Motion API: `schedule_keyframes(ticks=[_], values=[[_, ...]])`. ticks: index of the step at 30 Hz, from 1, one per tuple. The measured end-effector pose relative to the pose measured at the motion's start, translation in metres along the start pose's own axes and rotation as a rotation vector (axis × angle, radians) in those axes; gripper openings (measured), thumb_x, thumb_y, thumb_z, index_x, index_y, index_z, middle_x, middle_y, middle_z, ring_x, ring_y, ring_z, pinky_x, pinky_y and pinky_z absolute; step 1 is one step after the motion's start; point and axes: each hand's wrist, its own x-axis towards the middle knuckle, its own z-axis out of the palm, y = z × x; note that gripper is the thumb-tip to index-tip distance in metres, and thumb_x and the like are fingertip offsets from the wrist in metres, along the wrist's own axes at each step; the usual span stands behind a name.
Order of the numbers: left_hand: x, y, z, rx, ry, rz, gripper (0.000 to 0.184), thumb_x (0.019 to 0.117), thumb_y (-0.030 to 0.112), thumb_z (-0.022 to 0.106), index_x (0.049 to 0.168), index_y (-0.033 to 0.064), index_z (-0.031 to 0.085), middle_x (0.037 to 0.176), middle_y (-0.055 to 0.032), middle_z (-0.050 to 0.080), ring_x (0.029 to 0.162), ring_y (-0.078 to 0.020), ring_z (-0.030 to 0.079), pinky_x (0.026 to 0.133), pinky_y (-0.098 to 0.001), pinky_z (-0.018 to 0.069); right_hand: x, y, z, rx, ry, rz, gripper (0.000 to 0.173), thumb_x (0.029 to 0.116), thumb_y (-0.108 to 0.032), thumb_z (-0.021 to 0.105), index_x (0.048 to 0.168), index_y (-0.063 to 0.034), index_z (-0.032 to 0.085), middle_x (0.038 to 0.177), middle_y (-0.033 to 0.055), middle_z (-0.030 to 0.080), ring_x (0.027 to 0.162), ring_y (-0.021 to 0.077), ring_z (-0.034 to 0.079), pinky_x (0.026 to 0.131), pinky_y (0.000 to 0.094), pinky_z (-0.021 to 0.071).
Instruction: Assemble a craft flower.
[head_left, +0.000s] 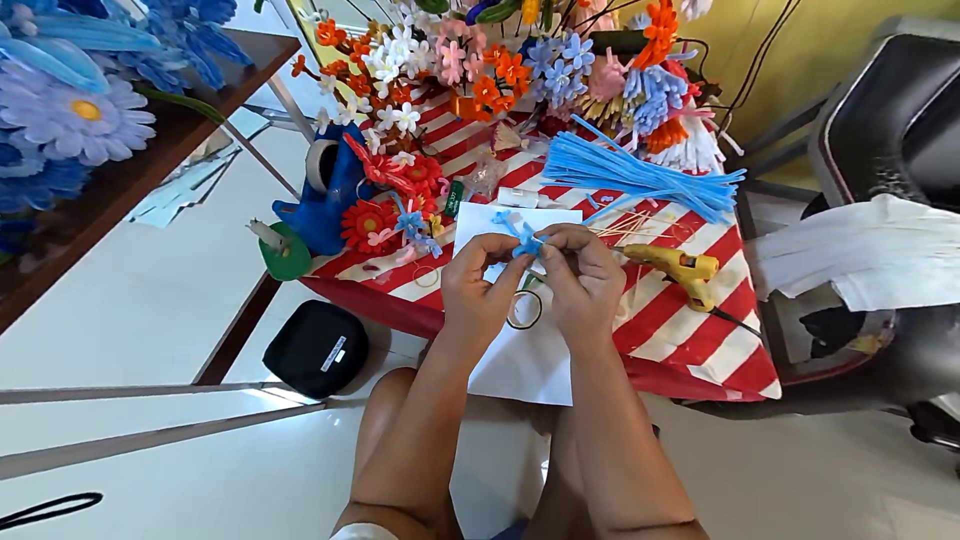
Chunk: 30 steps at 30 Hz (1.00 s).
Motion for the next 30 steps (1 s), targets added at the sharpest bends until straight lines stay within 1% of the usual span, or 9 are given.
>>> schedule_keyframes(ticks=[4,6,8,12,14,16,18,25,30], values=[[-0.002,-0.001,0.002,-0.029,0.026,0.008,0.019,0.0895,-0.002,0.071,0.107,0.0047,0.068,0.100,0.0016,0.072,0.090,-0.0053,0.069,0.085,-0.0268,0.0599,0.000,0.000,0.001,0.029,0.021,0.011,0.010,0.0943,0.002,0.061,0.097,-0.0057,0.066,0.107,0.0002,0.068,0.090,0.0023,0.066,0.076,0.0177,0.0569],[-0.004,-0.001,0.006,-0.055,0.068,-0.024,0.017,0.0908,-0.001,0.070,0.106,0.0053,0.069,0.098,0.0032,0.072,0.088,-0.0041,0.069,0.083,-0.0258,0.0597,-0.001,0.000,0.003,0.037,0.040,0.012,0.010,0.0937,0.002,0.061,0.096,-0.0056,0.067,0.106,0.0000,0.069,0.088,0.0017,0.066,0.074,0.0169,0.0567],[-0.005,-0.003,0.007,-0.030,0.091,-0.019,0.015,0.0919,-0.002,0.068,0.105,0.0026,0.070,0.096,0.0028,0.072,0.085,-0.0028,0.069,0.080,-0.0243,0.0601,-0.001,0.000,0.004,0.038,0.035,0.014,0.009,0.0931,0.002,0.062,0.095,-0.0052,0.067,0.106,0.0008,0.069,0.090,0.0026,0.066,0.076,0.0181,0.0573],[-0.001,-0.006,0.001,0.158,0.005,0.106,0.010,0.0946,-0.002,0.065,0.104,-0.0054,0.068,0.096,-0.0074,0.071,0.083,-0.0059,0.069,0.077,-0.0242,0.0612,0.002,0.001,-0.003,-0.006,-0.051,-0.029,0.006,0.0941,-0.002,0.063,0.095,-0.0051,0.068,0.120,0.0062,0.068,0.111,0.0105,0.065,0.090,0.0248,0.0575],[0.003,0.010,0.002,0.252,-0.021,0.086,0.010,0.0943,-0.003,0.064,0.101,-0.0075,0.070,0.098,-0.0124,0.072,0.087,-0.0092,0.069,0.083,-0.0258,0.0586,0.004,0.000,-0.006,-0.053,-0.082,-0.058,0.005,0.0930,-0.001,0.063,0.093,-0.0042,0.068,0.118,0.0077,0.070,0.114,0.0129,0.065,0.093,0.0266,0.0561],[0.004,0.012,0.002,0.270,-0.047,0.110,0.010,0.0938,-0.004,0.063,0.099,-0.0071,0.071,0.100,-0.0139,0.072,0.094,-0.0117,0.070,0.087,-0.0271,0.0577,0.005,0.000,-0.007,-0.086,-0.074,-0.067,0.006,0.0918,0.000,0.063,0.092,-0.0041,0.067,0.110,0.0064,0.070,0.108,0.0115,0.066,0.090,0.0252,0.0569],[0.002,-0.007,0.000,0.235,-0.078,0.217,0.007,0.0955,-0.003,0.063,0.099,-0.0024,0.068,0.103,-0.0110,0.069,0.098,-0.0108,0.068,0.085,-0.0241,0.0586,0.004,0.000,-0.007,-0.082,-0.044,-0.055,0.007,0.0913,0.001,0.063,0.092,-0.0035,0.067,0.106,0.0053,0.070,0.101,0.0086,0.067,0.084,0.0224,0.0579],[-0.001,-0.013,0.000,0.207,-0.098,0.336,0.004,0.0975,0.001,0.064,0.096,0.0004,0.067,0.106,-0.0101,0.067,0.102,-0.0097,0.066,0.086,-0.0223,0.0578,0.004,-0.004,-0.005,-0.040,0.063,0.015,0.010,0.0904,0.003,0.061,0.093,-0.0043,0.067,0.099,-0.0004,0.068,0.083,0.0006,0.064,0.071,0.0159,0.0551],[-0.003,-0.017,0.002,0.188,-0.066,0.378,0.004,0.0975,0.002,0.064,0.096,0.0017,0.068,0.108,-0.0085,0.066,0.102,-0.0085,0.065,0.086,-0.0207,0.0572,0.001,-0.004,-0.002,0.071,0.097,0.074,0.015,0.0918,0.004,0.061,0.097,-0.0087,0.068,0.099,-0.0043,0.069,0.085,0.0008,0.065,0.074,0.0178,0.0569]])
